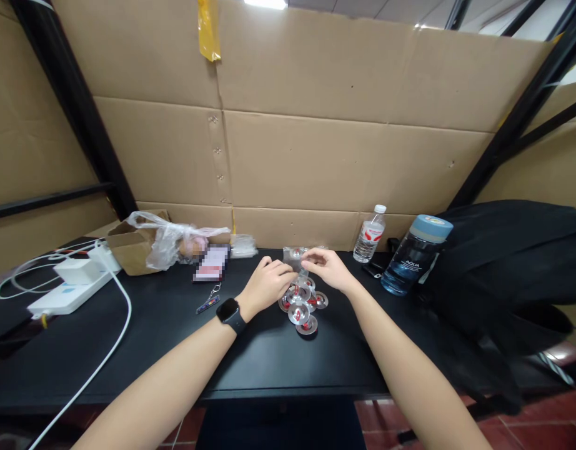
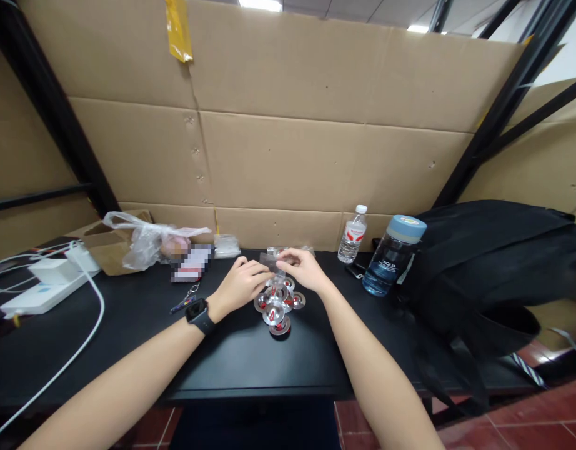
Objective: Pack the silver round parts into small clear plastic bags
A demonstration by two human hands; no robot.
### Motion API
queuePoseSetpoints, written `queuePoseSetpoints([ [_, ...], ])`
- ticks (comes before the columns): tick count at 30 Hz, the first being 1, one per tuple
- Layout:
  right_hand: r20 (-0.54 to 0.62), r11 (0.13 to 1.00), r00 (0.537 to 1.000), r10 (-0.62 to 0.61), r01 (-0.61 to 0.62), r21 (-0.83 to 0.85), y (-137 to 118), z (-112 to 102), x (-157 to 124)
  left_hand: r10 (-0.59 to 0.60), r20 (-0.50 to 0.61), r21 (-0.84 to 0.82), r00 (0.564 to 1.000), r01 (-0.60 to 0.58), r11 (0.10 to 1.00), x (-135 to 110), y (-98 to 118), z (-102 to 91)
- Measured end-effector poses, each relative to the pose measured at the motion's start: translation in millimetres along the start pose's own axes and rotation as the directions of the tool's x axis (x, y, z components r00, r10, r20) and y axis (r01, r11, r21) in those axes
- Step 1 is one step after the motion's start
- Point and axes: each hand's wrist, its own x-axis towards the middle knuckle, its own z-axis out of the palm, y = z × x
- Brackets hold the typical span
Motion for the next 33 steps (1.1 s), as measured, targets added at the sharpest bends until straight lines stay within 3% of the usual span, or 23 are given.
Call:
queuePoseSetpoints([
  [4, -0.035, 0.995, 0.999, -0.023, 0.02, -0.101, -1.1, -0.7, 0.2, -0.203, -0.054, 0.092, 0.978, 0.207, 0.974, -3.1, -26.9, 4.3],
  [8, -0.052, 0.985, 0.998, -0.037, 0.028, -0.168, 1.5, -5.2, 0.8, -0.444, -0.166, 0.19, 0.881, 0.47, 0.862, -14.8, -68.5, 8.4],
  [11, -0.053, 0.98, 0.998, -0.041, 0.03, -0.199, 6.1, -6.4, 1.7, -0.561, -0.105, 0.24, 0.821, 0.569, 0.787, -25.2, -91.2, 14.4],
  [17, -0.053, 0.958, 0.998, -0.044, 0.027, -0.286, 15.0, -9.0, 3.1, -0.659, 0.113, 0.285, 0.744, 0.611, 0.738, -32.1, -101.3, 27.2],
  [24, -0.026, 0.918, 0.999, -0.041, 0.027, -0.396, 27.9, -9.5, 3.1, -0.684, 0.144, 0.266, 0.715, 0.638, 0.723, -30.2, -103.5, 29.8],
  [33, -0.013, 0.9, 1.0, -0.029, 0.02, -0.436, 38.9, -15.8, 4.9, -0.667, 0.208, 0.298, 0.715, 0.603, 0.74, -27.8, -107.1, 32.9],
])
